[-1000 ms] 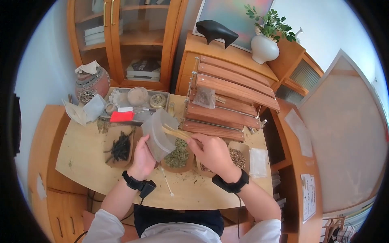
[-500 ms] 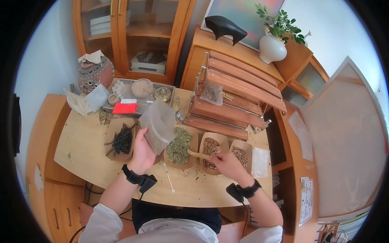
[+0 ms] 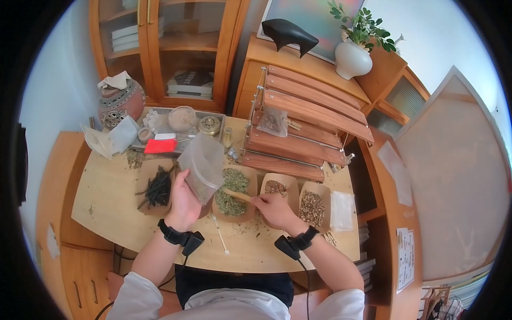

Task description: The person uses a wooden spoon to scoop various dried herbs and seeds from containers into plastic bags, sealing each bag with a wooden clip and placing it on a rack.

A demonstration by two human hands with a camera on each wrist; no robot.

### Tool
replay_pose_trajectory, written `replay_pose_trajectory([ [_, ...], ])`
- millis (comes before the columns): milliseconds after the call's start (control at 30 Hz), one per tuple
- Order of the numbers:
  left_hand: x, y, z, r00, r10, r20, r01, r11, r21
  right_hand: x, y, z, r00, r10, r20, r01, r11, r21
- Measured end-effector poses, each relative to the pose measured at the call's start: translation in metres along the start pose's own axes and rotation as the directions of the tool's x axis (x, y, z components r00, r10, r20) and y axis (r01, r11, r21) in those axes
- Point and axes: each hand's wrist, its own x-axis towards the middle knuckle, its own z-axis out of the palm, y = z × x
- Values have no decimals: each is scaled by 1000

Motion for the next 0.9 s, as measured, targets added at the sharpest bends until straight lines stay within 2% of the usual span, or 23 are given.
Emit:
replay_pose_trajectory([
  [100, -1, 0, 2, 1000, -3, -8, 3, 1000, 0, 1, 2, 3, 998, -52, -27, 52, 998, 19],
  [200, -1, 1, 2, 1000, 1, -9, -1, 1000, -1, 3, 11, 6, 997, -60, -55, 67, 990, 126],
  [300, 0, 0, 0, 1000, 5, -16, -5, 1000, -7, -1, 7, -2, 997, 74, -17, -69, 977, 204],
  [367, 3, -2, -5, 1000, 7, -6, -7, 1000, -16, 1, 18, -3, 997, 23, -73, -6, 974, 229],
  [500, 3, -2, -6, 1000, 10, 6, -10, 1000, -20, -16, -6, -16, 990, -5, -141, 37, 973, 226],
  [600, 3, -3, -6, 1000, 7, -1, -7, 1000, -8, -20, -15, -30, 987, 46, -155, -9, 973, 231],
  [700, 6, -6, -12, 1000, 2, 7, -2, 1000, 0, -35, -54, -42, 982, -50, -184, 89, 973, 211],
  [800, 4, -7, -7, 999, -24, 22, 23, 999, 23, -27, -61, -41, 955, -188, -229, 229, 959, 165],
  [900, -2, -7, 0, 996, -73, 54, 70, 996, 46, -25, -73, -30, 888, -401, -226, 389, 916, -95],
])
